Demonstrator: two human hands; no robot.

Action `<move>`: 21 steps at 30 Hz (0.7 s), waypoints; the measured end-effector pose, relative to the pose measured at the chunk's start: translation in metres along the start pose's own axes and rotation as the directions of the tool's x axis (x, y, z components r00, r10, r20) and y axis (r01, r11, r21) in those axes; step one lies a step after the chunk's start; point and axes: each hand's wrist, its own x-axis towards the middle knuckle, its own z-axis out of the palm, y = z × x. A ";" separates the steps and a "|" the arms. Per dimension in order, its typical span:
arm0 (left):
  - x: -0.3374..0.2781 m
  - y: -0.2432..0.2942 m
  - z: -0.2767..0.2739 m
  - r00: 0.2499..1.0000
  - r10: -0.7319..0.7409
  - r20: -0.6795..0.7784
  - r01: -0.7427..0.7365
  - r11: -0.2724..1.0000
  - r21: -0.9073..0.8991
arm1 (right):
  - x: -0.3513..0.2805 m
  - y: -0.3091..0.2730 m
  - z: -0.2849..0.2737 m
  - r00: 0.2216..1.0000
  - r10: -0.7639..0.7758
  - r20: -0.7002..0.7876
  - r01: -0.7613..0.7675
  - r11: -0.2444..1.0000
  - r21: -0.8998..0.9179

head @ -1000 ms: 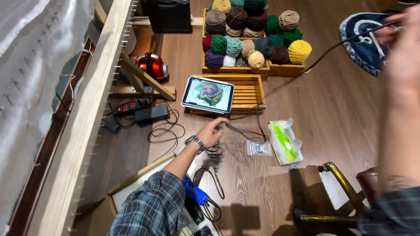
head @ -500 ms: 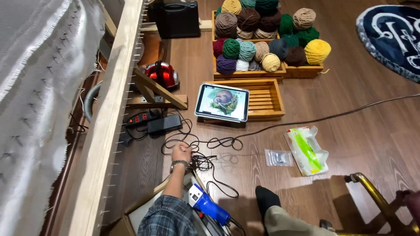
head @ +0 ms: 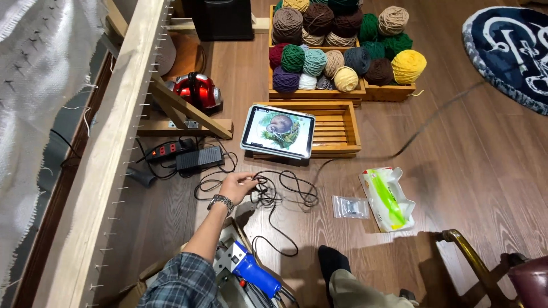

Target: The person organizes yarn skeins into wooden crates, moves a chair, and unboxes a tufting gun. They handle multiple yarn colors, arrange them in crates, and unpack a new tool from a cardboard box.

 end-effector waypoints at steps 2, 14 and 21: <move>-0.011 0.019 0.000 0.998 0.028 0.047 -0.026 0.999 -0.047 | -0.019 -0.003 0.031 0.999 0.041 0.029 -0.041 0.999 0.003; -0.050 0.102 -0.012 0.974 0.173 0.147 -0.074 0.855 -0.513 | -0.116 0.189 0.227 0.805 0.418 0.420 -0.322 0.904 -0.282; -0.058 0.117 -0.022 0.967 0.212 0.140 -0.088 0.797 -0.598 | -0.119 0.258 0.262 0.893 0.153 0.423 0.035 0.914 -0.404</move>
